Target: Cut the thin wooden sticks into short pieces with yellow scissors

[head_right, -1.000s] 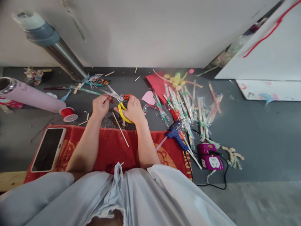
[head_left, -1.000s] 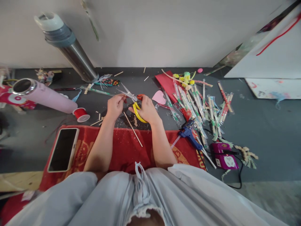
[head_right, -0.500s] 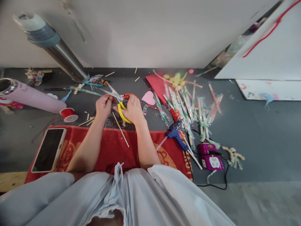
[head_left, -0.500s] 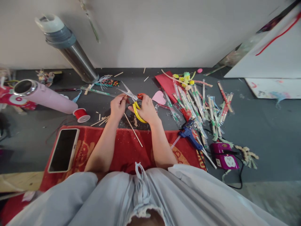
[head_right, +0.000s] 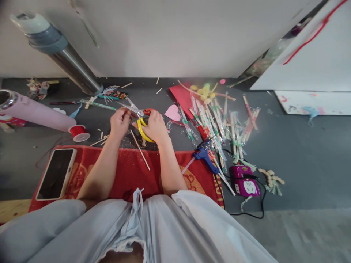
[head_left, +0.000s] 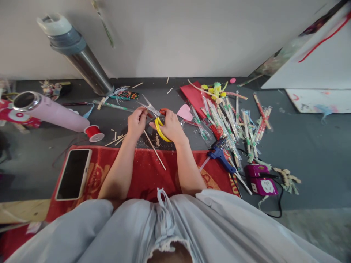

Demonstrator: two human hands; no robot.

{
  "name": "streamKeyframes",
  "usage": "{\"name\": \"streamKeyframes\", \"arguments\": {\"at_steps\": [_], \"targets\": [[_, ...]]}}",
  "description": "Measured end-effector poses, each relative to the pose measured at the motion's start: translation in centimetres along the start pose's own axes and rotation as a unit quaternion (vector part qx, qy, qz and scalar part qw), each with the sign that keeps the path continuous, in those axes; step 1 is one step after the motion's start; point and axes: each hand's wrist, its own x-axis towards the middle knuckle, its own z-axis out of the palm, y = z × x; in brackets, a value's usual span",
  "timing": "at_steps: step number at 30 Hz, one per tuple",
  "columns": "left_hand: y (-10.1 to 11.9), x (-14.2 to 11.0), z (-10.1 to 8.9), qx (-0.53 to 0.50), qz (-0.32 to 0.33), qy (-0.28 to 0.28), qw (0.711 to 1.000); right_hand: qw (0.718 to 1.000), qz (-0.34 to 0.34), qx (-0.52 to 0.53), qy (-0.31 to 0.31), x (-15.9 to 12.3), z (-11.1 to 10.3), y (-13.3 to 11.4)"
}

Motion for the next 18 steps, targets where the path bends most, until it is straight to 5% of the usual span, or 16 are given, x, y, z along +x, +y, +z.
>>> {"name": "streamKeyframes", "arguments": {"at_steps": [18], "targets": [[0.25,-0.03,-0.28,0.034,0.011,-0.009,0.999,1.000,0.010,0.004,-0.011,-0.04,0.25,0.19]]}}
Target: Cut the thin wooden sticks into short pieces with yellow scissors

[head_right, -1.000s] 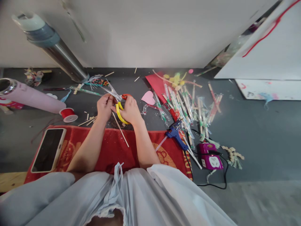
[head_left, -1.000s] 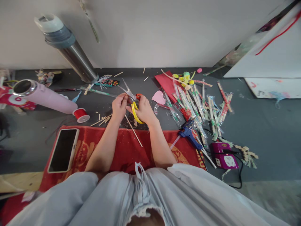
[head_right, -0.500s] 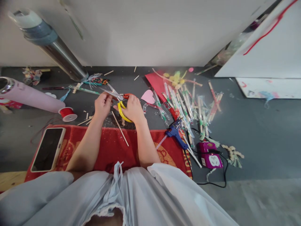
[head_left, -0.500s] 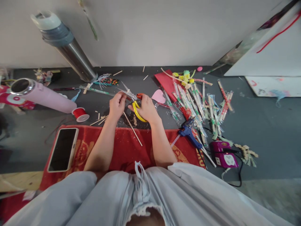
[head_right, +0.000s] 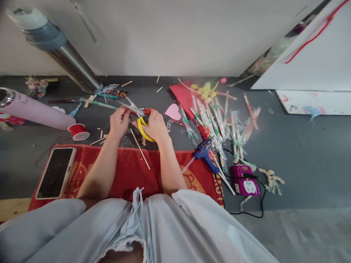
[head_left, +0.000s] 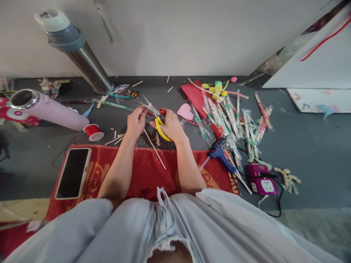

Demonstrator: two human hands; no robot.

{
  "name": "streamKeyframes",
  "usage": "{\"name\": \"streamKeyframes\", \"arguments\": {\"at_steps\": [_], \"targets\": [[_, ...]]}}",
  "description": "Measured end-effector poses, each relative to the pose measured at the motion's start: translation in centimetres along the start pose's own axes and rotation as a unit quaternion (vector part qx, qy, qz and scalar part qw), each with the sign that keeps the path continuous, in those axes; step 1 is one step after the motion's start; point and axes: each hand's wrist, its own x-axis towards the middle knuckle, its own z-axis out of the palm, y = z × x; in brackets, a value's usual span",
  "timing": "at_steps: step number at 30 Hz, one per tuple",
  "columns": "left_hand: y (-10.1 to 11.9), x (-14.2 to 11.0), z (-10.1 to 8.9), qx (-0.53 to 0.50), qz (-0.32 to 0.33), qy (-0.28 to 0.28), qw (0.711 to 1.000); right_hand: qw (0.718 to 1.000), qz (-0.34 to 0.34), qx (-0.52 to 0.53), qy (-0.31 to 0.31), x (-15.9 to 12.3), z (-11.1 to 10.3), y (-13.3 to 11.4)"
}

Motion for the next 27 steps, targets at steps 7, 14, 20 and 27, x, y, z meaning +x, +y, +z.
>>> {"name": "streamKeyframes", "arguments": {"at_steps": [7,14,20,27], "targets": [[-0.2,0.0,-0.1,0.007,0.010,0.010,1.000,1.000,0.007,0.008,0.002,-0.1,-0.1,-0.1],[-0.3,0.0,-0.5,0.069,0.039,0.003,0.997,1.000,0.015,-0.006,-0.004,-0.1,-0.2,-0.2],[-0.8,0.1,-0.6,0.088,0.061,-0.009,0.994,0.997,0.061,-0.033,-0.028,0.2,-0.4,-0.7],[0.1,-0.1,-0.7,0.164,0.082,0.009,0.983,0.993,0.108,-0.029,-0.045,0.5,-0.8,-1.4]]}}
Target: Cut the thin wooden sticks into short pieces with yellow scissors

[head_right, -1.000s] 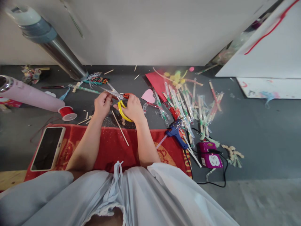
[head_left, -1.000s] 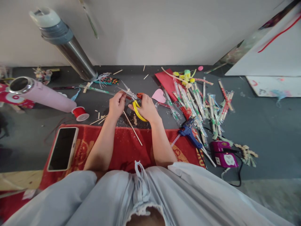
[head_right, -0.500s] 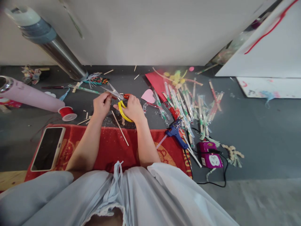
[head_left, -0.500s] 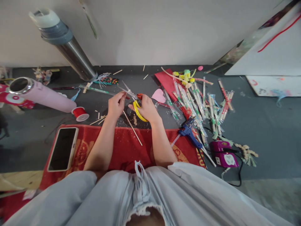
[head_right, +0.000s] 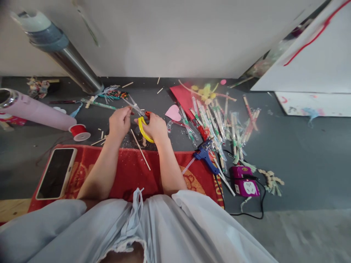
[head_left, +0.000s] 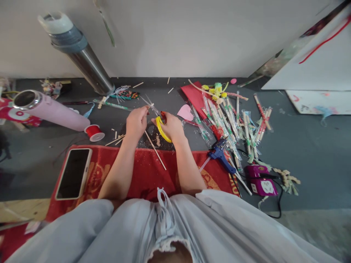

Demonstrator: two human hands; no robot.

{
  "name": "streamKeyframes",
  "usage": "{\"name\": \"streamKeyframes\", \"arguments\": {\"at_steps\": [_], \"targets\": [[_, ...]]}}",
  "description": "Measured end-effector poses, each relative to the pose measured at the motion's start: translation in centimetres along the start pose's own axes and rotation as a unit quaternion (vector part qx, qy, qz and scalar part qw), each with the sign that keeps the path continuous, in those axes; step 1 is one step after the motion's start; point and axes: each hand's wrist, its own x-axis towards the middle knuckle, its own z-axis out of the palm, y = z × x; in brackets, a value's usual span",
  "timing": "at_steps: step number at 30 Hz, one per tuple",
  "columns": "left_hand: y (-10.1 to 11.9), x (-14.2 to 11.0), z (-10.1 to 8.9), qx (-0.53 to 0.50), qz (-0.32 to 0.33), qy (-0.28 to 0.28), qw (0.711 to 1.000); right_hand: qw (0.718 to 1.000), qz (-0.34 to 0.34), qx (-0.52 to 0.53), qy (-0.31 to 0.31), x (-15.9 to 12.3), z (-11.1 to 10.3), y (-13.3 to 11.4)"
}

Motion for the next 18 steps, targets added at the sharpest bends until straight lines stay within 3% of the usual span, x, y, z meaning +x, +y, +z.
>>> {"name": "streamKeyframes", "arguments": {"at_steps": [4,7,11,14,18], "targets": [[1.5,-0.6,0.1,0.025,0.024,0.134,0.990,0.998,0.035,0.049,0.024,-0.1,-0.3,-0.2],[2.8,-1.1,0.7,0.007,0.057,0.150,0.987,0.991,0.050,0.119,0.041,-0.1,-0.6,-0.1],[3.9,-1.3,2.1,-0.082,0.057,0.101,0.990,0.979,0.068,0.185,0.052,-0.1,-0.3,0.2],[3.8,-1.6,3.4,-0.172,0.070,0.025,0.982,0.973,0.063,0.218,0.047,0.0,0.2,0.6],[2.7,-2.1,5.1,-0.215,0.111,-0.081,0.967,0.975,0.045,0.210,0.049,0.0,0.5,0.9]]}}
